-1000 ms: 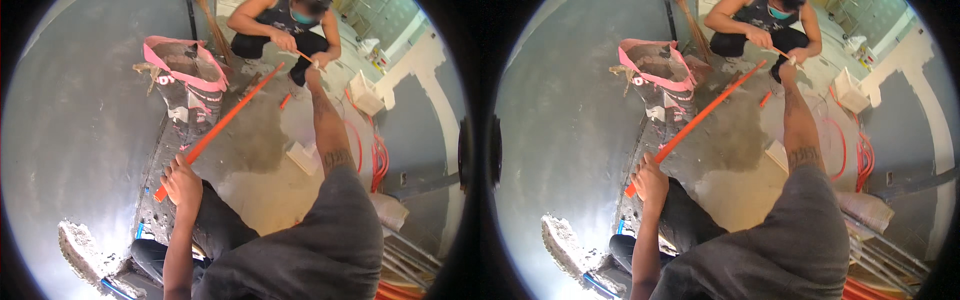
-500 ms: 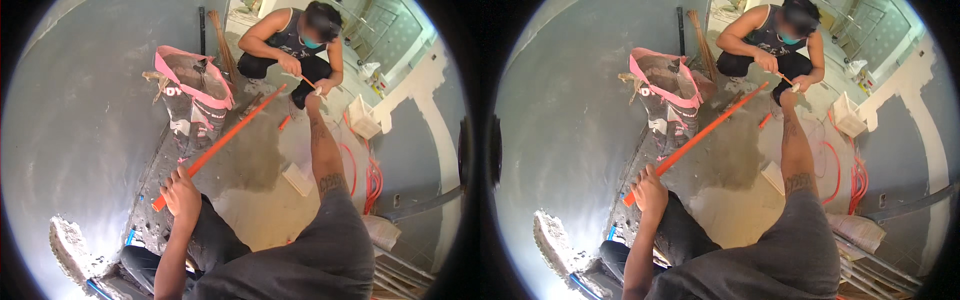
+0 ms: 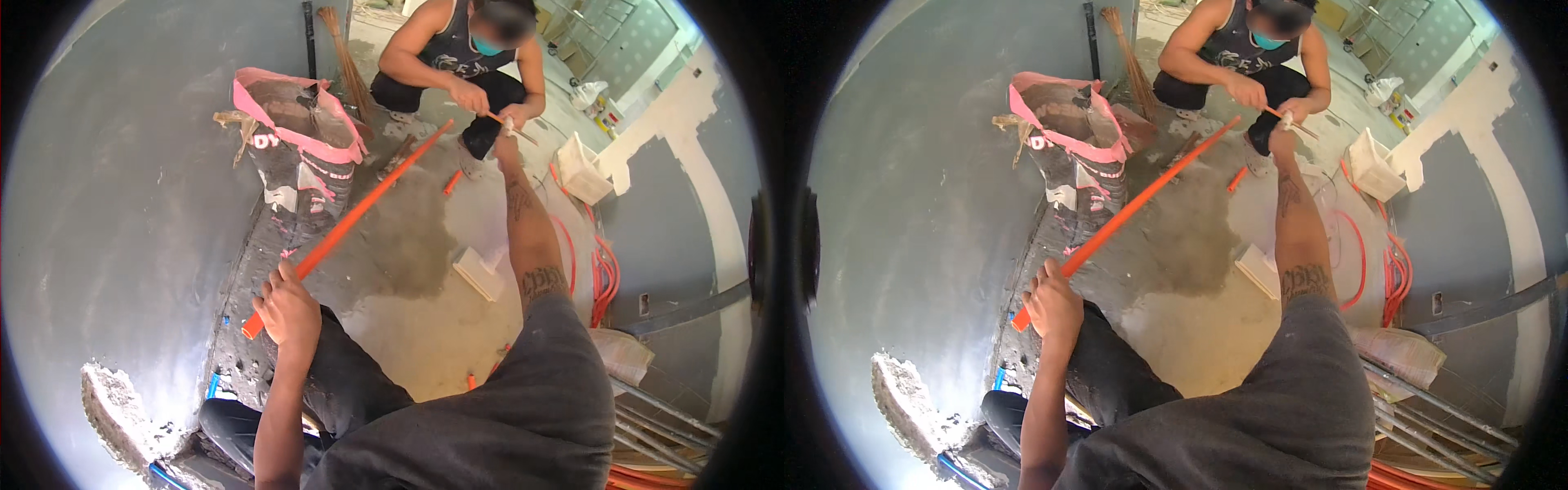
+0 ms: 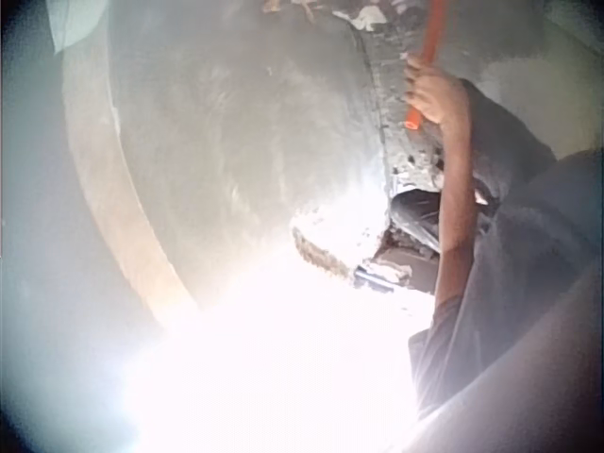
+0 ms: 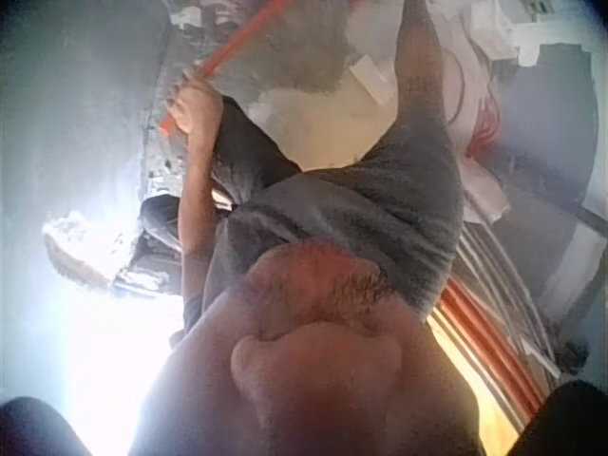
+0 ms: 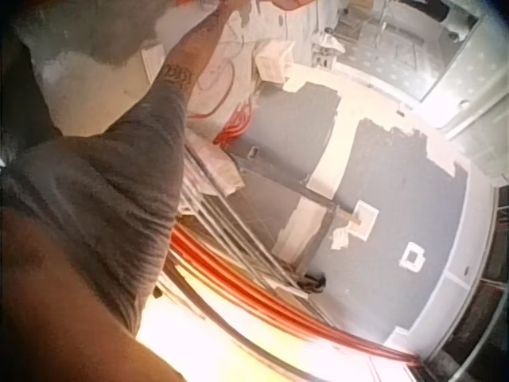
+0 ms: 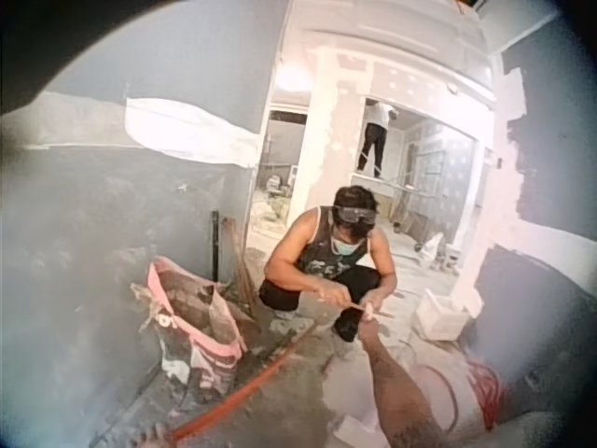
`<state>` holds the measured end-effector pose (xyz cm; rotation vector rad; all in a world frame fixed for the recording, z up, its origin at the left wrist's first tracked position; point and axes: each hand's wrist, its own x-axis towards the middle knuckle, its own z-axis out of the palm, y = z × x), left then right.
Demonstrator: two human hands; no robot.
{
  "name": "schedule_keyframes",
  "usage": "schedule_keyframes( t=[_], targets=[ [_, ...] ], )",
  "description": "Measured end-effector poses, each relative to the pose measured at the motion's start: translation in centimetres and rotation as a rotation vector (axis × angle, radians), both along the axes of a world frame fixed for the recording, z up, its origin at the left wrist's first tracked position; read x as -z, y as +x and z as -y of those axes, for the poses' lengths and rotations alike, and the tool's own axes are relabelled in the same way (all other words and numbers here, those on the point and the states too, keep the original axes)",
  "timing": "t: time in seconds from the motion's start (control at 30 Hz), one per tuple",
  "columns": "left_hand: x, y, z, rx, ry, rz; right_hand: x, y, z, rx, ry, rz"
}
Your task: The person cuts a piece of orange conduit with a hand saw, then walks through a room containing cement bags and picks up a different piece of conduit from a pile on a balcony.
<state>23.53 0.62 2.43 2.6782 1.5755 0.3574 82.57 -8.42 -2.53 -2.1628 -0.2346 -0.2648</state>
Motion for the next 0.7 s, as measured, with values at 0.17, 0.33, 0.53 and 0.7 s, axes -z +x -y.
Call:
schedule_keyframes(
  t=[0.17,0.33,0.53,0.7],
  targets=[
    [-0.7,1.4,0.7,0.081,-0.006,0.047,0.0,8.3,4.8,-0.037,0.062,0.094],
    [0.5,0.2,0.2,0.019,0.023,-0.043,4.2,2.5,-3.5,0.346,0.226,0.213],
    [-0.2,1.4,0.8,0.053,0.014,0.050,1.7,7.2,2.2,0.144,0.136,0.085],
    [-0.1,1.6,0.7,0.066,-0.009,0.042,1.2,6.5,4.6,-0.067,0.359,-0.018]
  ],
)
